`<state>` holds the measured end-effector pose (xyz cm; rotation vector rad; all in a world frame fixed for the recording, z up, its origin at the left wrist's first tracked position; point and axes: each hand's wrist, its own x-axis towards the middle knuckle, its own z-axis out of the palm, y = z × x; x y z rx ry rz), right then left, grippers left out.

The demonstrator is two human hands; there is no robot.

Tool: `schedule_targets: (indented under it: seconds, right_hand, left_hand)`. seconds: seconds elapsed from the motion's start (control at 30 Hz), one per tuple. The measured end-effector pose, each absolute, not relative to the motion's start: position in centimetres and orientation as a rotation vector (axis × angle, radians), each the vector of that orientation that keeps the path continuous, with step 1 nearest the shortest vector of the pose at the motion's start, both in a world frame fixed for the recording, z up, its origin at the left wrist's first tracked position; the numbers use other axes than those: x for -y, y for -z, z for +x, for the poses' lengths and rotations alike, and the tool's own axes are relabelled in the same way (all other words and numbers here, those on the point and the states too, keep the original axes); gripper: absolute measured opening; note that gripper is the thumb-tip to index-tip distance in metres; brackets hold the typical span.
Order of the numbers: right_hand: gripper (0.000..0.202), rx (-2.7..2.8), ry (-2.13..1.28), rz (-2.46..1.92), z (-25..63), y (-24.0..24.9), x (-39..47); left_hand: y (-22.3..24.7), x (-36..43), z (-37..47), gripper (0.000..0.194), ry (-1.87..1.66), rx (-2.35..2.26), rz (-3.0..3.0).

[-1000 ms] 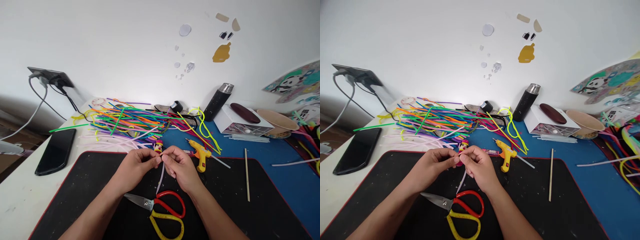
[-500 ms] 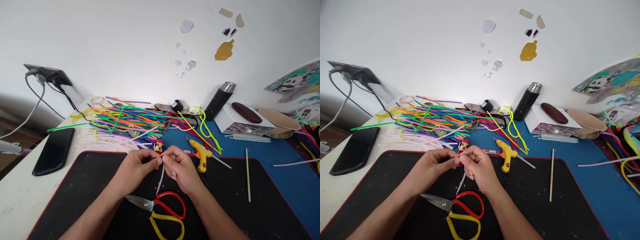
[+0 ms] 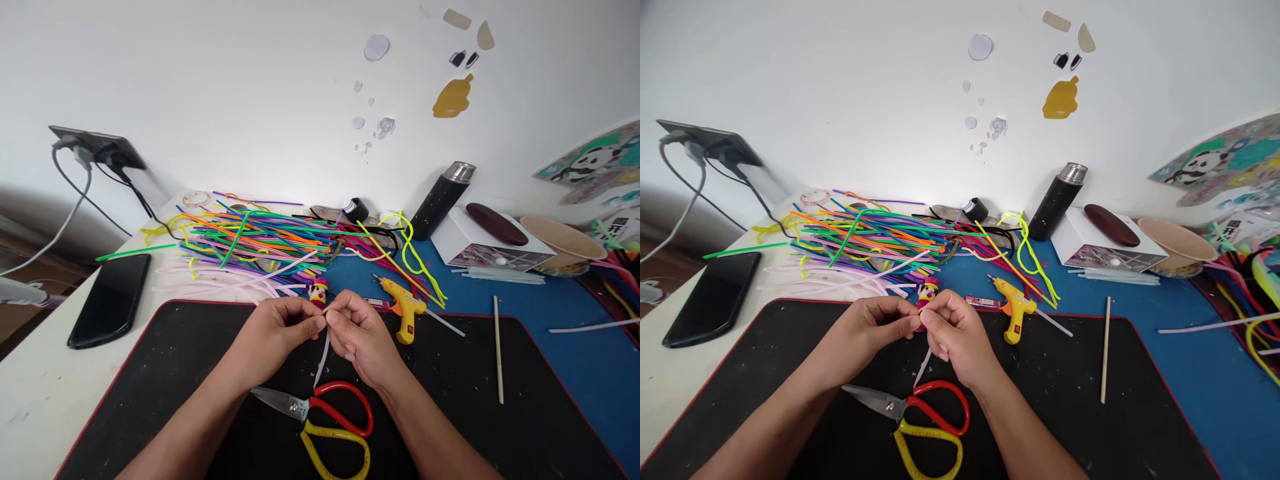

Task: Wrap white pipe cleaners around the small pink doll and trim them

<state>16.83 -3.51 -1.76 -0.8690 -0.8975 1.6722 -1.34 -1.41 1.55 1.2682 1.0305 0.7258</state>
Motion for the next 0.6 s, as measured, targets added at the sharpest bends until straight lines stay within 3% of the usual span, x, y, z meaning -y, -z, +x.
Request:
schedule_targets:
  seconds: [0.6]
  right_hand:
    - [0.034, 0.864, -1.572, -0.976, 17.02, 1.76, 3.42]
  left_hand:
    - [-1.89, 1.38, -1.13, 0.029, -0.836, -1.083, 1.315]
